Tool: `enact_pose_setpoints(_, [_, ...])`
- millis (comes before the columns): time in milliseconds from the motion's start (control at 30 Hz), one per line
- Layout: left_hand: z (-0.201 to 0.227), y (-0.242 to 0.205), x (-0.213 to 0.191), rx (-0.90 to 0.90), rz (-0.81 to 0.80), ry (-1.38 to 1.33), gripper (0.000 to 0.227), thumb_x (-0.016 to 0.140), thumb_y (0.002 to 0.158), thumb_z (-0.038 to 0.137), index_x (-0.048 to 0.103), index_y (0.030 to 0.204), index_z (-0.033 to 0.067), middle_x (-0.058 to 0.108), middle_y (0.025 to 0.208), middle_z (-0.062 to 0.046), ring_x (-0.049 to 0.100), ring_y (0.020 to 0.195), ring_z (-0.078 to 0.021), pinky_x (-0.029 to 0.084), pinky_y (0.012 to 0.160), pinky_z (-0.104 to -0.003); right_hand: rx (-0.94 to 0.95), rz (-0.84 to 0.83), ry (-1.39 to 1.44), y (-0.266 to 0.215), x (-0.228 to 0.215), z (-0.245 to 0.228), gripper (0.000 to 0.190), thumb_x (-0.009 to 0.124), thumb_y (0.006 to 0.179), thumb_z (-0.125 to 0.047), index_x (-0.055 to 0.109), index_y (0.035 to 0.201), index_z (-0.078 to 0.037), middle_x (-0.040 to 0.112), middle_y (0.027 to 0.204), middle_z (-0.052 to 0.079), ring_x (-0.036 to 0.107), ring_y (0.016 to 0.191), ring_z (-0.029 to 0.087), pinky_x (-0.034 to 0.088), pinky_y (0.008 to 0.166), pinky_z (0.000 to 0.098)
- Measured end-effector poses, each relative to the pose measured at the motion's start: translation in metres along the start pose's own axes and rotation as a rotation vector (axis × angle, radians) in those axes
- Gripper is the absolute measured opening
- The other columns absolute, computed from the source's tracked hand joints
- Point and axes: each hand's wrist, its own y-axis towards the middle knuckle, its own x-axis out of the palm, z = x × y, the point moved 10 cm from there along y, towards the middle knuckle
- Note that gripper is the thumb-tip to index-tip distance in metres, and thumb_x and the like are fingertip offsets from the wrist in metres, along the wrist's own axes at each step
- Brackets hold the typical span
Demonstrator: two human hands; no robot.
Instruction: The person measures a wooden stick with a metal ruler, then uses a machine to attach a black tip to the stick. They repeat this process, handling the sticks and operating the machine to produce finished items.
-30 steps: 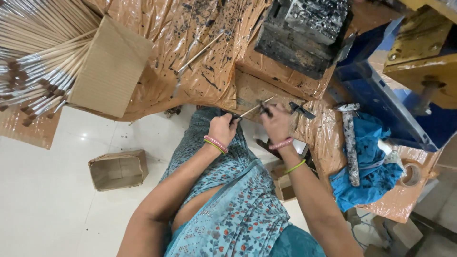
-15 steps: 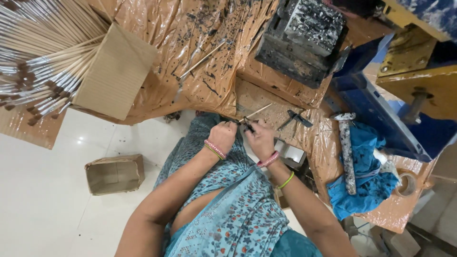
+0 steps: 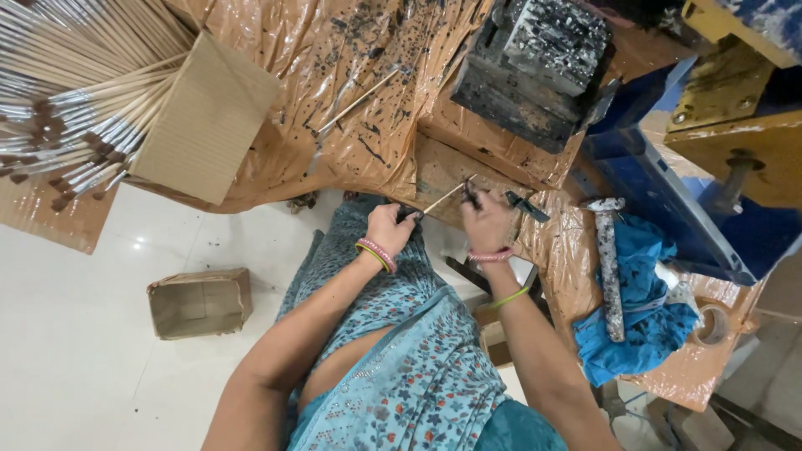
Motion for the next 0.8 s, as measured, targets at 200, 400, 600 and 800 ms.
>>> enact_pose_setpoints(200, [-0.013,0.002,0.003,-0.166,-0.092,-0.107,0.013,0.076,0.085,0.011,0.078,0.093,0.0010,0.075,0.074,-0.014,0.066,0.063,-0.0089,0.052,0.060,-0.031,-0.258,-0.048,0.049,-0.004,0.007,-0.034,0.027,0.063,0.083,-0.006,0.078,0.105,-0.011,0.072,0.089,0.010,0.063,0.069,0.026,0.049,0.056,0.0367])
enact_pose_setpoints(400, [-0.039,0.006,0.023,-0.177,-0.137,-0.354,0.011,0.072,0.089,0.006,0.079,0.095,-0.0006,0.075,0.077,-0.002,0.060,0.067,-0.0039,0.050,0.060,-0.027,-0.568,-0.028,-0.076,-0.045,0.003,-0.103,0.025,0.072,0.073,-0.013,0.073,0.097,-0.006,0.064,0.087,0.015,0.059,0.077,0.030,0.050,0.071,0.0424])
enact_pose_setpoints(600, [-0.030,-0.007,0.021,-0.195,-0.113,-0.283,0.012,0.072,0.088,0.007,0.079,0.094,-0.0004,0.075,0.075,-0.005,0.063,0.064,-0.0051,0.051,0.060,-0.027,-0.120,-0.046,-0.064,0.013,-0.009,-0.030,0.012,0.068,0.086,-0.008,0.074,0.096,-0.004,0.060,0.081,0.009,0.057,0.069,0.019,0.050,0.060,0.0333])
enact_pose_setpoints(800, [-0.015,-0.001,0.005,-0.225,-0.073,-0.118,0.014,0.076,0.088,0.013,0.077,0.090,-0.0016,0.074,0.071,-0.011,0.062,0.061,-0.0087,0.051,0.058,-0.030,-0.310,-0.169,-0.072,-0.008,0.014,-0.055,0.029,0.071,0.082,-0.008,0.082,0.108,-0.008,0.063,0.072,0.008,0.054,0.064,0.021,0.046,0.054,0.0344])
